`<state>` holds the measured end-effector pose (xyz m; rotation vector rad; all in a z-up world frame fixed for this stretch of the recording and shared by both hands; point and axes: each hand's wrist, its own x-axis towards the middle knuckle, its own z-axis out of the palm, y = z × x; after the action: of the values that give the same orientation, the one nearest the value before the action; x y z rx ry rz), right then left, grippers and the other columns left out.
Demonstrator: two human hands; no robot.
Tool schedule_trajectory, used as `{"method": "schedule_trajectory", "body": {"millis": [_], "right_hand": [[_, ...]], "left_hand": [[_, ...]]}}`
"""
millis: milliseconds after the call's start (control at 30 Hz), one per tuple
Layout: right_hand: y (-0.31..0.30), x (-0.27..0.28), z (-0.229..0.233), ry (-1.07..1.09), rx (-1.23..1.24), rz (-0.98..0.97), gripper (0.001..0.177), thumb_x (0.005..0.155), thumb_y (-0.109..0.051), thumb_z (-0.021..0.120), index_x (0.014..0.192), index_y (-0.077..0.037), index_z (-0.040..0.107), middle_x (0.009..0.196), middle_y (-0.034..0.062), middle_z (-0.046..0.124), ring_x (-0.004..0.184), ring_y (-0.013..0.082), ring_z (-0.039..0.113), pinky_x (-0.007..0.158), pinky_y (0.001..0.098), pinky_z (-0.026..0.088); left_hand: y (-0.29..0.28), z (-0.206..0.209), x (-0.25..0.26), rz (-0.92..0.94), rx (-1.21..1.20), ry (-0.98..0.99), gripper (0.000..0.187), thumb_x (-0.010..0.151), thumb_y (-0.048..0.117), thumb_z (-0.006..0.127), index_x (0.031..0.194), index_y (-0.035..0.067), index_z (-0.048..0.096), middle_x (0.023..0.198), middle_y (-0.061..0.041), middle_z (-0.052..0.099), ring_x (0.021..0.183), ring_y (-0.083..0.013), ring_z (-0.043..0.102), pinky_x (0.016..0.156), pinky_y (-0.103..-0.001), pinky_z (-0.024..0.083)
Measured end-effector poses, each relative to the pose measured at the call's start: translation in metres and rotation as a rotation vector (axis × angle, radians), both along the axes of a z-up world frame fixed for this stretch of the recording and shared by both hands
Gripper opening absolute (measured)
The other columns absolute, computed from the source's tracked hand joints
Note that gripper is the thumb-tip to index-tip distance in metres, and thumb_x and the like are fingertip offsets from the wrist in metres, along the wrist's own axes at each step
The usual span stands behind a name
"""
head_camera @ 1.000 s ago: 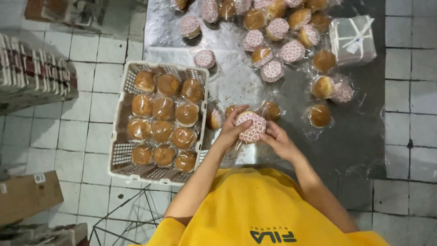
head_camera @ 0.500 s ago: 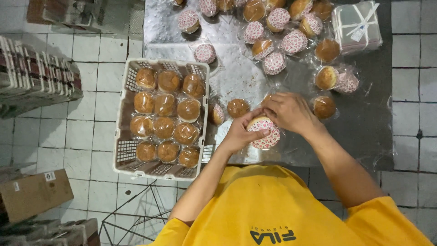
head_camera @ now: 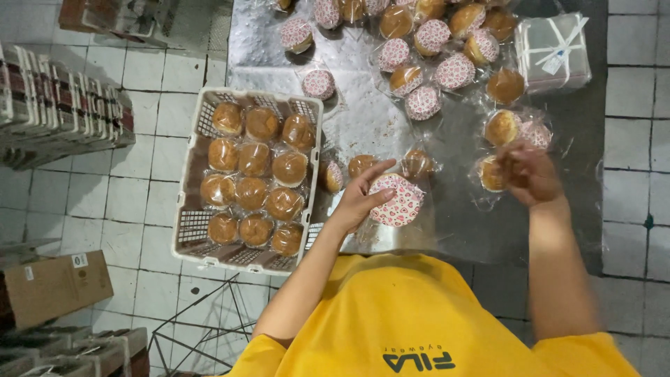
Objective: The person places individual baked goods into plastic bags by hand and then arranges the packaged items into a plastic crate.
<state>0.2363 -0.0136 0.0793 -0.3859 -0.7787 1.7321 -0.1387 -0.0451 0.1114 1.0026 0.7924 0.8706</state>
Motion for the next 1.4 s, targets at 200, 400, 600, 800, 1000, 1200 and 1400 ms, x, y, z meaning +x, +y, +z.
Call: {"method": "schedule_trajectory", "body": {"millis": [200, 400, 600, 800, 1000, 1200, 1400], "right_hand": [[-0.022, 0.022, -0.053, -2.304, -0.257, 0.25, 0.104, 0.083, -0.029, 0.077, 0.166, -0.007, 0.017, 0.167, 0.0279, 0.028, 0.155, 0.0396, 0.023, 0.119, 0.0635, 0.02], [-0.042, -0.037, -0.005, -2.079, -0.13, -0.051, 0.068, 0.083, -0.018, 0.073, 0.149, -0.016, 0.058, 0.156, 0.0181, 0.049, 0.141, 0.0449, 0.041, 0.107, 0.0639, 0.031], [-0.043, -0.111, 0.015, -1.281, -0.063, 0.012, 0.108, 0.065, -0.026, 0.095, 0.152, 0.002, 0.039, 0.142, 0.0319, 0.048, 0.133, 0.0512, 0.049, 0.103, 0.059, 0.051], [-0.032, -0.076, -0.058, -0.457, -0.445, -0.328, 0.055, 0.085, -0.003, 0.08, 0.134, -0.011, 0.057, 0.117, 0.0051, 0.069, 0.101, 0.0178, 0.071, 0.083, 0.0339, 0.062], [-0.042, -0.064, 0.013, -0.249, -0.436, -0.039, 0.069, 0.075, 0.006, 0.077, 0.139, -0.004, 0.055, 0.121, 0.011, 0.069, 0.106, 0.0237, 0.07, 0.088, 0.0402, 0.061], [-0.02, -0.038, -0.04, -0.173, -0.492, -0.293, 0.008, 0.094, -0.015, 0.072, 0.098, -0.014, 0.065, 0.104, 0.0049, 0.073, 0.096, 0.018, 0.075, 0.081, 0.0258, 0.06], [-0.007, -0.007, -0.139, -0.34, -0.621, -0.532, 0.025, 0.089, -0.006, 0.082, 0.091, -0.012, 0.057, 0.081, -0.0002, 0.059, 0.069, 0.0151, 0.071, 0.064, 0.0219, 0.06]], "left_hand": [[0.005, -0.017, 0.007, 0.112, -0.087, -0.101, 0.079, 0.079, 0.014, 0.089, 0.149, 0.006, 0.053, 0.134, -0.018, 0.06, 0.112, -0.0174, 0.064, 0.1, -0.034, 0.054], [0.01, -0.013, 0.044, 0.212, -0.123, -0.012, 0.087, 0.073, 0.0, 0.089, 0.149, 0.001, 0.047, 0.121, -0.021, 0.07, 0.103, -0.0233, 0.071, 0.093, -0.034, 0.059], [0.003, 0.026, 0.111, 0.282, 0.037, 0.291, 0.093, 0.078, 0.02, 0.085, 0.155, 0.002, 0.037, 0.15, -0.035, 0.044, 0.142, -0.0515, 0.038, 0.119, -0.06, 0.031], [0.021, 0.031, 0.113, 0.179, 0.095, 0.287, 0.127, 0.072, 0.033, 0.09, 0.163, 0.008, 0.006, 0.159, -0.039, 0.009, 0.147, -0.0597, 0.014, 0.12, -0.068, 0.016], [0.042, -0.048, 0.125, 0.245, -0.261, -0.292, 0.014, 0.093, 0.014, 0.078, 0.099, 0.003, 0.074, 0.097, -0.016, 0.075, 0.092, -0.0228, 0.074, 0.085, -0.034, 0.06], [0.041, -0.063, 0.141, 0.333, -0.328, -0.377, 0.008, 0.097, 0.01, 0.071, 0.096, 0.006, 0.065, 0.098, -0.02, 0.07, 0.087, -0.0386, 0.076, 0.076, -0.045, 0.065], [0.048, -0.133, 0.156, 0.589, -0.224, 0.171, 0.005, 0.094, 0.005, 0.072, 0.09, 0.003, 0.072, 0.068, -0.005, 0.061, 0.065, -0.0133, 0.066, 0.057, -0.026, 0.058]]}}
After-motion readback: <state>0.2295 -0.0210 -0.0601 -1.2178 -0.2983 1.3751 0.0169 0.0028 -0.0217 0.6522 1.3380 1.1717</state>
